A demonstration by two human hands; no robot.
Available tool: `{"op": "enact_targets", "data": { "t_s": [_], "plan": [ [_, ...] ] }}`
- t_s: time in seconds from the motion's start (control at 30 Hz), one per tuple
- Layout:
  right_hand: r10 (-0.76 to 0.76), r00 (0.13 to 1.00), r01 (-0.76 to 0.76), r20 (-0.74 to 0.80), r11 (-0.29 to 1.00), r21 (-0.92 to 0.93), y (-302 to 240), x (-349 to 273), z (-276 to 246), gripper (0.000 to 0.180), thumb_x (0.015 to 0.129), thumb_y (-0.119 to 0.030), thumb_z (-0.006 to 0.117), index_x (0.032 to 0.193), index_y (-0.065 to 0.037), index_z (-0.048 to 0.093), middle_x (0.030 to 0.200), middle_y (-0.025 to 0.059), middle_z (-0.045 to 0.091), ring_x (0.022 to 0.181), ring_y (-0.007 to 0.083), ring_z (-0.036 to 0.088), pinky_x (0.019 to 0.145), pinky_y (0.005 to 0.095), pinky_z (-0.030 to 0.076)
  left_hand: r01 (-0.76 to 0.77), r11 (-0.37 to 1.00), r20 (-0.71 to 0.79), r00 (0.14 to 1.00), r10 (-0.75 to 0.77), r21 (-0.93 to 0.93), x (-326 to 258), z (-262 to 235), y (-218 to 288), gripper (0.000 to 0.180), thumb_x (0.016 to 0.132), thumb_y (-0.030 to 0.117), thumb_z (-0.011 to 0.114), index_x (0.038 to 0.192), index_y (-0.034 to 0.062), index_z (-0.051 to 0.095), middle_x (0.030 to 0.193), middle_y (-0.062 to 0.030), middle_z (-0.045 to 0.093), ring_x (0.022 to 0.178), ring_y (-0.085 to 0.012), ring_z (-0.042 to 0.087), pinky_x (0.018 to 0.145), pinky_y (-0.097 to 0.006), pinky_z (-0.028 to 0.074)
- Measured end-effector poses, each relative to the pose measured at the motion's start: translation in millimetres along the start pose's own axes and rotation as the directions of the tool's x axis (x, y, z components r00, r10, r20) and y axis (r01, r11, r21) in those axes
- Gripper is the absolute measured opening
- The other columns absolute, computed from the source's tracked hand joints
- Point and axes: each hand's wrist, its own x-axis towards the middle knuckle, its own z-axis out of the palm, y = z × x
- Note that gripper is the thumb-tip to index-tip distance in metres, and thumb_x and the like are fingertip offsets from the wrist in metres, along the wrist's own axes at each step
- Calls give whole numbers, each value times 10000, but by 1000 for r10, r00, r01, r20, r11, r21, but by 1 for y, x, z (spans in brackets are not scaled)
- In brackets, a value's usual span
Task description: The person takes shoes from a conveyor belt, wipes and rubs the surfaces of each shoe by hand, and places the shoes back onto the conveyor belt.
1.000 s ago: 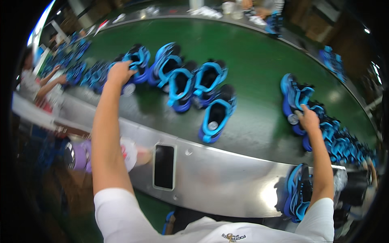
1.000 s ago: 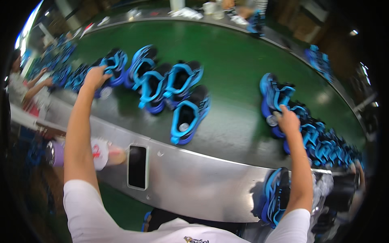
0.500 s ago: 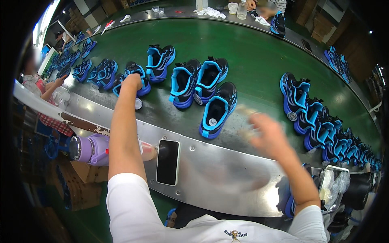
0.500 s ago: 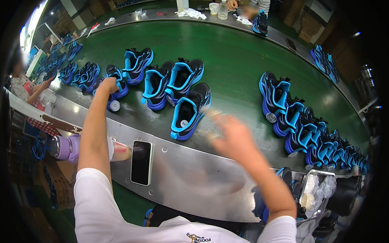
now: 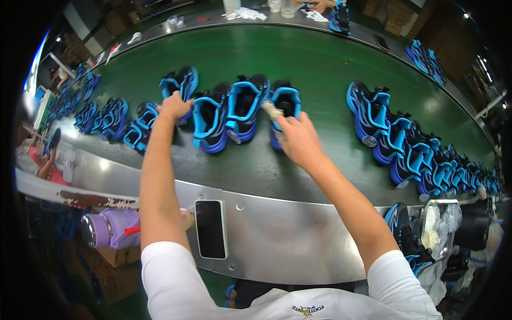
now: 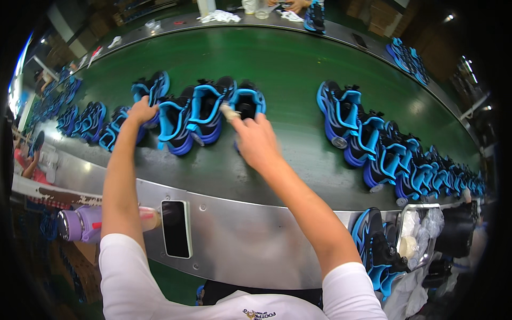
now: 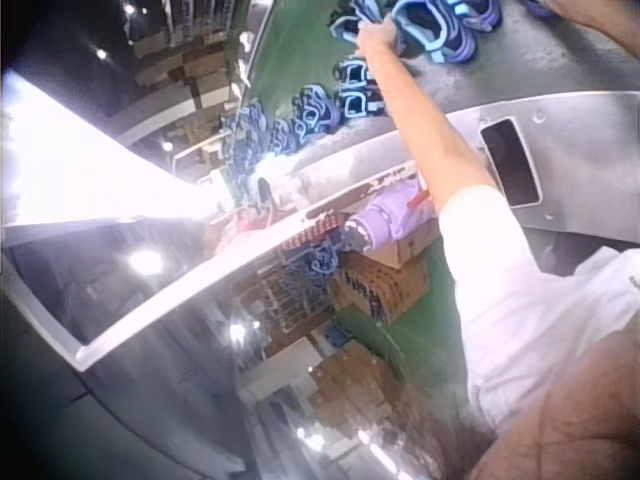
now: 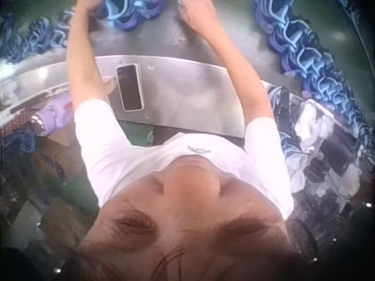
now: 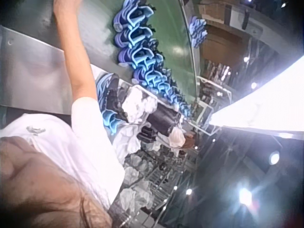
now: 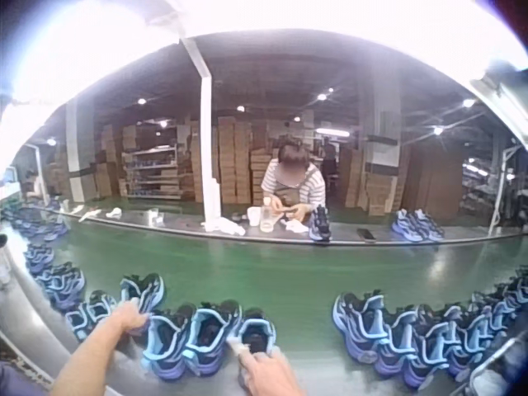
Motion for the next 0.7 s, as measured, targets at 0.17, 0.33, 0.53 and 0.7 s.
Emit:
{"op": "enact_targets", "data": {
  "t_s": [0.17,0.33,0.53,0.7],
  "plan": [
    [1,994,1,109,1000,-23,-31,41,52,454,782,-97,568,1206,-251,617,788,115,643,824,294,529,747,388,387,-108,889,374,880,294,-445,9,-15,-20,433,829,418,555,886,-9,599,721,-124,633,597,-209,592,570,-317,493],
    [116,981,-124,155,992,38,-35,46,51,209,740,-116,624,940,-166,659,710,108,656,752,335,637,673,416,472,65,832,525,802,285,-551,-22,-28,-52,315,739,401,631,903,133,604,856,-12,629,759,-132,544,643,-313,368],
    [249,939,-229,238,967,-109,64,-7,-27,378,659,-227,746,1028,-247,670,783,78,675,795,309,663,697,422,532,-281,955,63,956,287,-90,-29,33,-46,510,670,321,741,1033,-15,613,1071,-226,646,1015,-389,606,866,-433,480],
    [336,931,-266,144,893,-364,145,-58,-86,399,653,-306,778,1028,-229,667,770,79,672,783,283,661,655,406,521,-153,982,-19,988,152,-108,-63,28,11,399,716,299,651,970,-8,640,1007,-249,649,981,-394,614,843,-446,489]
  ]
}}
